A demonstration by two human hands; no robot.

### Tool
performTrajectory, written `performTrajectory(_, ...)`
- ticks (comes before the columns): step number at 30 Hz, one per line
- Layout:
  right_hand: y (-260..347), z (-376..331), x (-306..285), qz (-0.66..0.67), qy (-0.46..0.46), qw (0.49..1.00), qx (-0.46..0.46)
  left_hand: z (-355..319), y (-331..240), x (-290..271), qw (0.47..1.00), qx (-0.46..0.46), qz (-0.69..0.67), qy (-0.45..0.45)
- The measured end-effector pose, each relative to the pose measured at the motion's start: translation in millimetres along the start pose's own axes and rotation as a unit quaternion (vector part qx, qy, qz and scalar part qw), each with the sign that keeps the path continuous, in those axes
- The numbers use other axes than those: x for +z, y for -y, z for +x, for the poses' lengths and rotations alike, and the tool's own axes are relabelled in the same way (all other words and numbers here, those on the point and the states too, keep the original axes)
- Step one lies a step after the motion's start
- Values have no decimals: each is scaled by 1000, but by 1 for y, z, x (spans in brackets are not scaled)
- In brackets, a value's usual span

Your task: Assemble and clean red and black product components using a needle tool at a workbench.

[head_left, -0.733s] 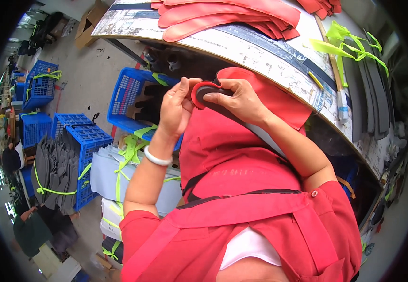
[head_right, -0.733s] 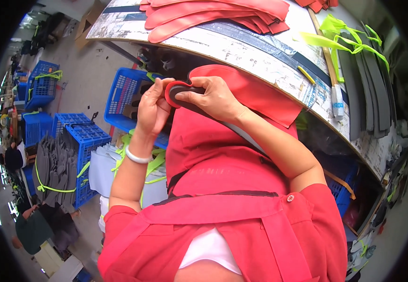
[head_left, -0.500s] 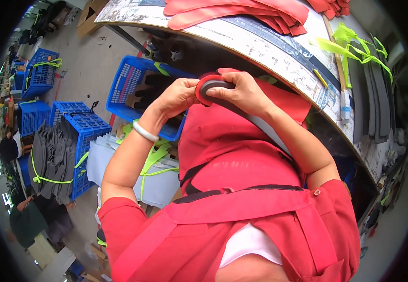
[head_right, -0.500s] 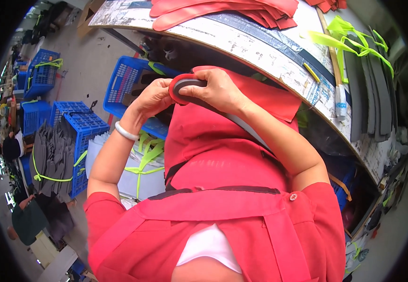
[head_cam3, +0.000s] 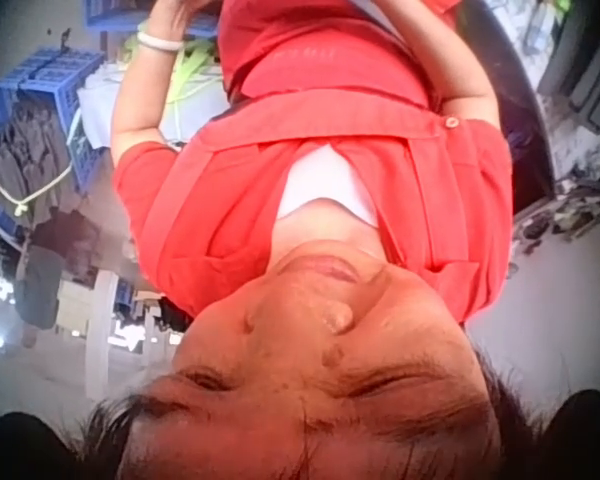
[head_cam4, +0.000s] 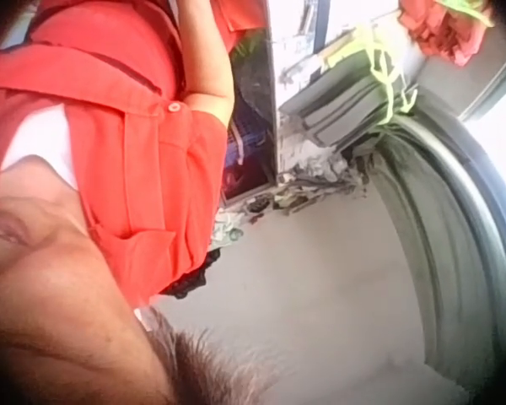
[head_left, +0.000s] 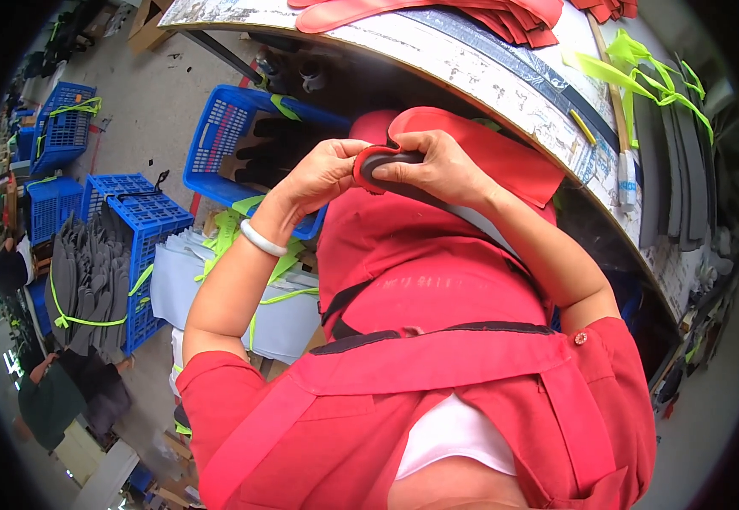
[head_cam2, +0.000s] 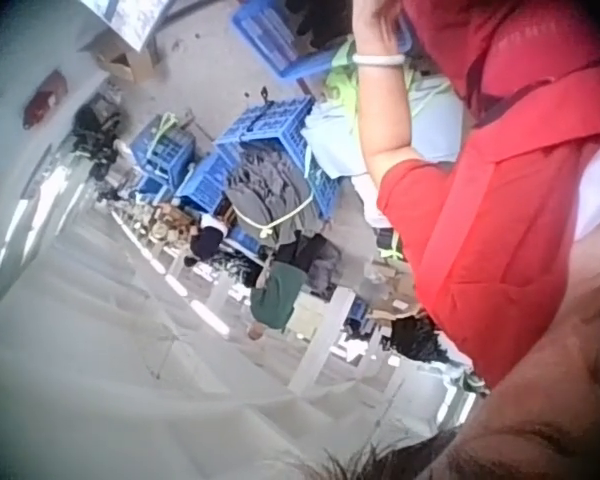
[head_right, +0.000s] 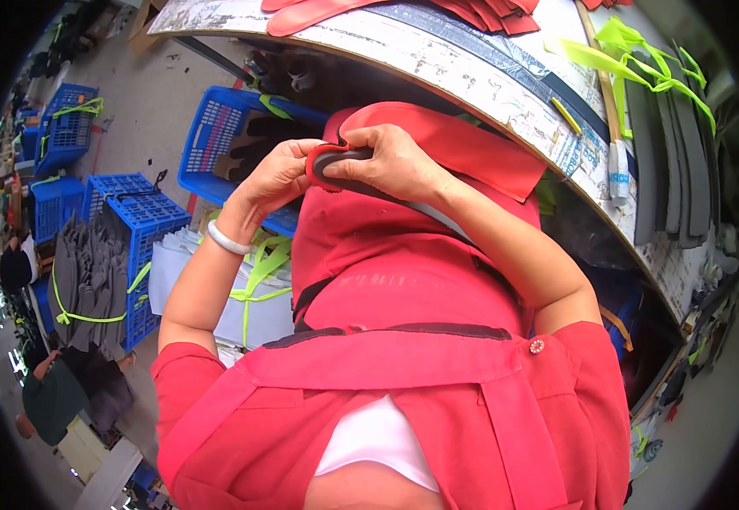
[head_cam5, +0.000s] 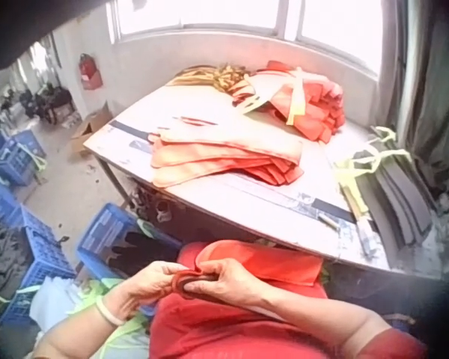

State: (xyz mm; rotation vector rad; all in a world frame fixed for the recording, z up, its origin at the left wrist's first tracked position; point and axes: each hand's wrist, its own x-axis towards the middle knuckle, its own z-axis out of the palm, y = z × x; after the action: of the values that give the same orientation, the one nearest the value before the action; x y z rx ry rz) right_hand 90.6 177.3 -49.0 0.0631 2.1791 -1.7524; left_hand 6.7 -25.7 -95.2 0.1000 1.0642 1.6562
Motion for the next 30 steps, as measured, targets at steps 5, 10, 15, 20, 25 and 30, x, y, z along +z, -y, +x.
performTrajectory(5,-2,-6,5,28,20,999,-14,-2,8,6,996,20,-16,83)
performTrajectory(10,-7,3,-1,31,10,999,-19,2,17,16,995,101,-16,-4)
performTrajectory(15,-10,2,-1,-11,19,1000,5,-7,14,9,998,43,-43,-32)
performTrajectory(20,-23,2,9,-1,36,999,-22,-3,23,-1,998,42,41,20)
performTrajectory(25,-12,6,2,-39,8,999,-17,6,37,2,977,172,73,-98)
performTrajectory(30,-25,4,1,-4,-7,1000,-23,0,26,-1,999,36,-29,-13)
